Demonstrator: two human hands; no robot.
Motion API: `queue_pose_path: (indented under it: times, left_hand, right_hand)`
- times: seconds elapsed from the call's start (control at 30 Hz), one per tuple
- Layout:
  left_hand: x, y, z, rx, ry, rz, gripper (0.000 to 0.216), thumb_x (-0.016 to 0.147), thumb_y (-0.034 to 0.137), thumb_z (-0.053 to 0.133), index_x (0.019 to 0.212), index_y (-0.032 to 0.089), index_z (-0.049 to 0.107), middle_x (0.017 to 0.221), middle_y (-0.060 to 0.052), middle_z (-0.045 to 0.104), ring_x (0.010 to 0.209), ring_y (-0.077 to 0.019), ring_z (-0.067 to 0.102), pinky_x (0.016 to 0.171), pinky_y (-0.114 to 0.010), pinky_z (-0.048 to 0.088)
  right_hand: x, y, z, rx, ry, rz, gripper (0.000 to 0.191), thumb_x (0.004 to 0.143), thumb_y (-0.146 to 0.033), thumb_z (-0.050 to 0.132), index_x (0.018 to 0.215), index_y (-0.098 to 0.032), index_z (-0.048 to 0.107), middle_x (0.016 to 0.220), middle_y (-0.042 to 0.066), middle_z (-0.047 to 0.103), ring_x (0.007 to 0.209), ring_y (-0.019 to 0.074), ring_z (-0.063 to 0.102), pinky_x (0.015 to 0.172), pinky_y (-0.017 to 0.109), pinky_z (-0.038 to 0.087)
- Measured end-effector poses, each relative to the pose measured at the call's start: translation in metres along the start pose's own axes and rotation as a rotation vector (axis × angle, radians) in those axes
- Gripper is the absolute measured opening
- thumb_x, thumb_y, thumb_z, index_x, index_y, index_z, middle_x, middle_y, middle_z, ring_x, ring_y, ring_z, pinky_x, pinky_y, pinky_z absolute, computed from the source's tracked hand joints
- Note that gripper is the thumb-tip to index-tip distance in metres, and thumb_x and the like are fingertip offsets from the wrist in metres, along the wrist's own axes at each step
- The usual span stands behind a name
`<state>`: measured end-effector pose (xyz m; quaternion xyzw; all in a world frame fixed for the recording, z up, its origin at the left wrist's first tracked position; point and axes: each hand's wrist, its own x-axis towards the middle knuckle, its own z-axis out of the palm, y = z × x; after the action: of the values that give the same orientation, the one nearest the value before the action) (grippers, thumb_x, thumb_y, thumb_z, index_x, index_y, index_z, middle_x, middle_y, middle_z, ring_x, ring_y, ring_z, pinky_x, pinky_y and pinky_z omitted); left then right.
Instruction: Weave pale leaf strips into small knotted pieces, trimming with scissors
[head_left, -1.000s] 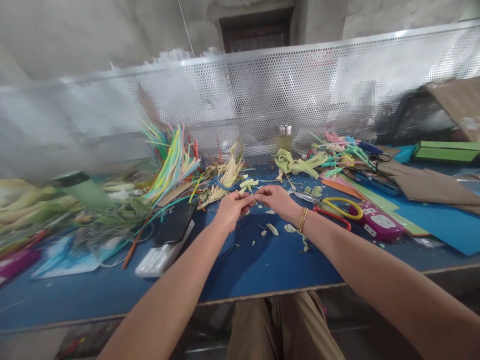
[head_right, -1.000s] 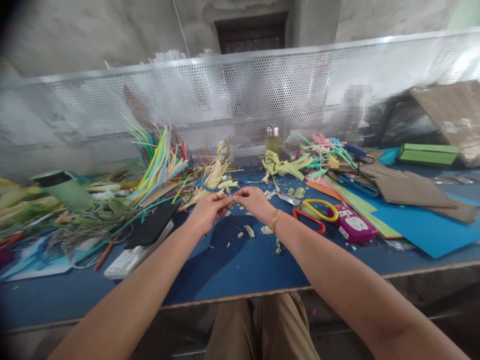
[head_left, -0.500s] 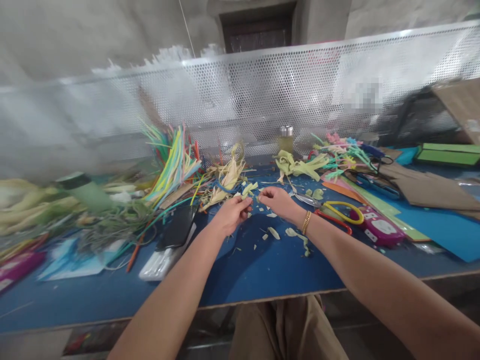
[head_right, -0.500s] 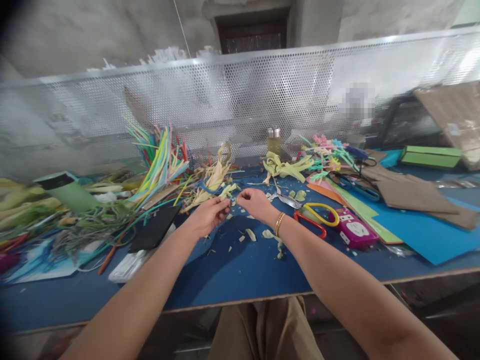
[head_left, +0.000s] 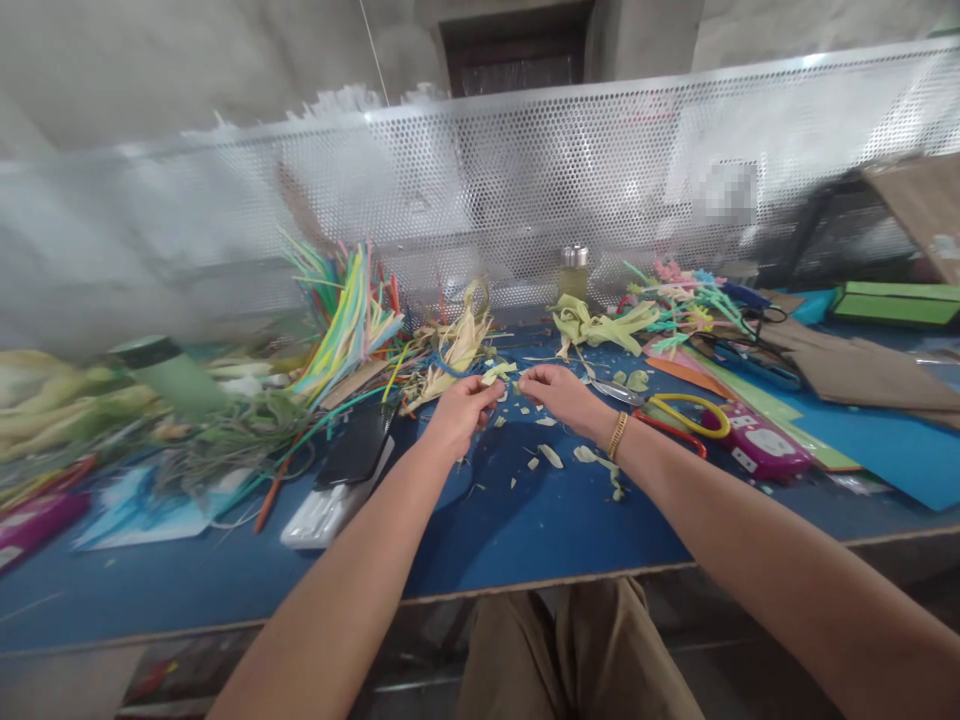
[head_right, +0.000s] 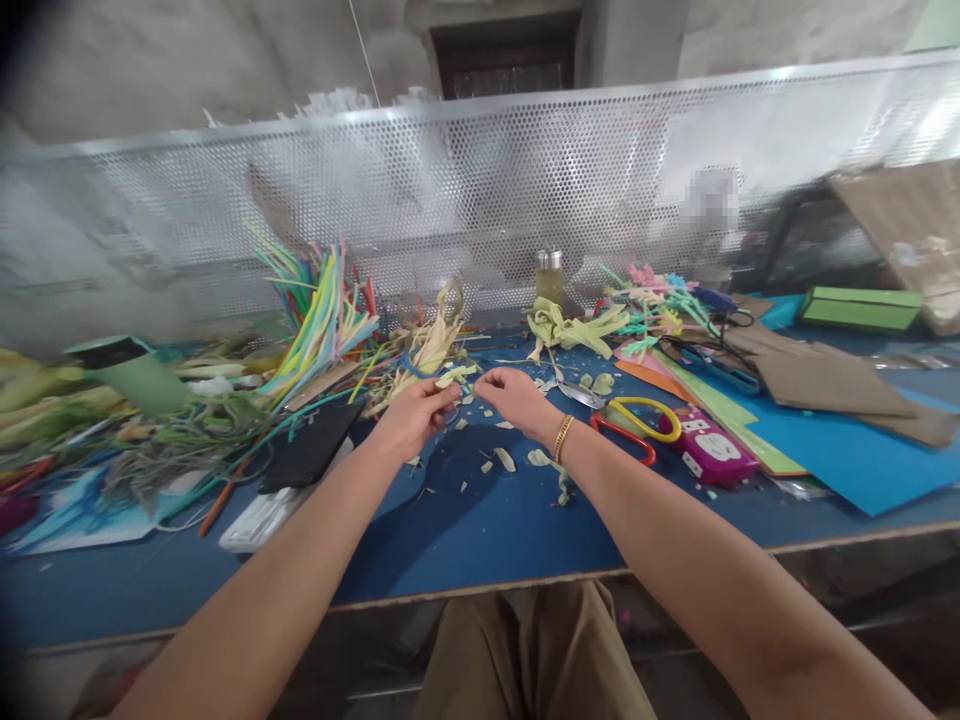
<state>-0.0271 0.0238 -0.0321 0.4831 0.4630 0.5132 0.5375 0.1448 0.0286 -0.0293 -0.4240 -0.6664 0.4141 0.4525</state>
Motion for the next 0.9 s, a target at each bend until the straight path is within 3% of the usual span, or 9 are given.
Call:
queue_pose_path:
  times: [0.27, 0.4, 0.53, 0.7, 0.9]
  left_hand:
    - [0.001, 0.004, -0.001, -0.214, 0.165, -0.001, 0.028, 0.061, 0.024, 0.081, 0.075, 0.016, 0.059, 0.062, 0.004, 0.052, 0.053, -0.0047, 0.048, 0.045, -0.013, 0.033]
    - [-0.002, -0.001, 0.003, -0.107, 0.088, -0.056, 0.030, 0.058, 0.027, 0.083, 0.075, 0.016, 0.062, 0.059, 0.005, 0.049, 0.048, -0.0043, 0.040, 0.040, -0.015, 0.023]
    - [-0.005, -0.006, 0.011, -0.024, -0.009, 0.015, 0.035, 0.056, 0.031, 0.086, 0.081, 0.015, 0.067, 0.069, 0.002, 0.056, 0.050, -0.0041, 0.039, 0.041, -0.018, 0.022]
    - [-0.004, -0.005, 0.013, -0.014, 0.048, 0.018, 0.033, 0.057, 0.036, 0.084, 0.074, 0.015, 0.065, 0.058, 0.005, 0.047, 0.049, -0.0047, 0.036, 0.043, -0.020, 0.022]
    - [-0.004, -0.004, 0.011, 0.064, 0.073, 0.059, 0.031, 0.060, 0.037, 0.081, 0.074, 0.015, 0.066, 0.061, 0.003, 0.054, 0.049, -0.0057, 0.038, 0.045, -0.021, 0.024]
  right_hand:
    - [0.007, 0.007, -0.001, 0.367, 0.064, 0.138, 0.014, 0.073, -0.031, 0.063, 0.072, -0.020, 0.055, 0.071, 0.000, 0.057, 0.069, 0.0120, 0.053, 0.060, 0.024, 0.041]
    - [0.006, 0.009, 0.001, 0.272, 0.073, 0.048, 0.017, 0.076, -0.035, 0.062, 0.074, -0.020, 0.054, 0.065, -0.003, 0.053, 0.059, 0.0098, 0.046, 0.057, 0.024, 0.038]
    - [0.004, 0.008, 0.006, 0.129, 0.102, -0.047, 0.017, 0.079, -0.035, 0.059, 0.075, -0.020, 0.053, 0.062, -0.005, 0.048, 0.056, 0.0098, 0.041, 0.054, 0.024, 0.034]
    - [0.002, 0.010, 0.012, -0.029, 0.115, -0.159, 0.013, 0.079, -0.030, 0.059, 0.073, -0.019, 0.055, 0.069, -0.002, 0.055, 0.064, 0.0117, 0.048, 0.062, 0.027, 0.039]
    - [0.004, 0.012, 0.011, -0.033, 0.096, -0.106, 0.010, 0.074, -0.024, 0.062, 0.081, -0.018, 0.060, 0.076, 0.000, 0.062, 0.070, 0.0130, 0.055, 0.069, 0.028, 0.044]
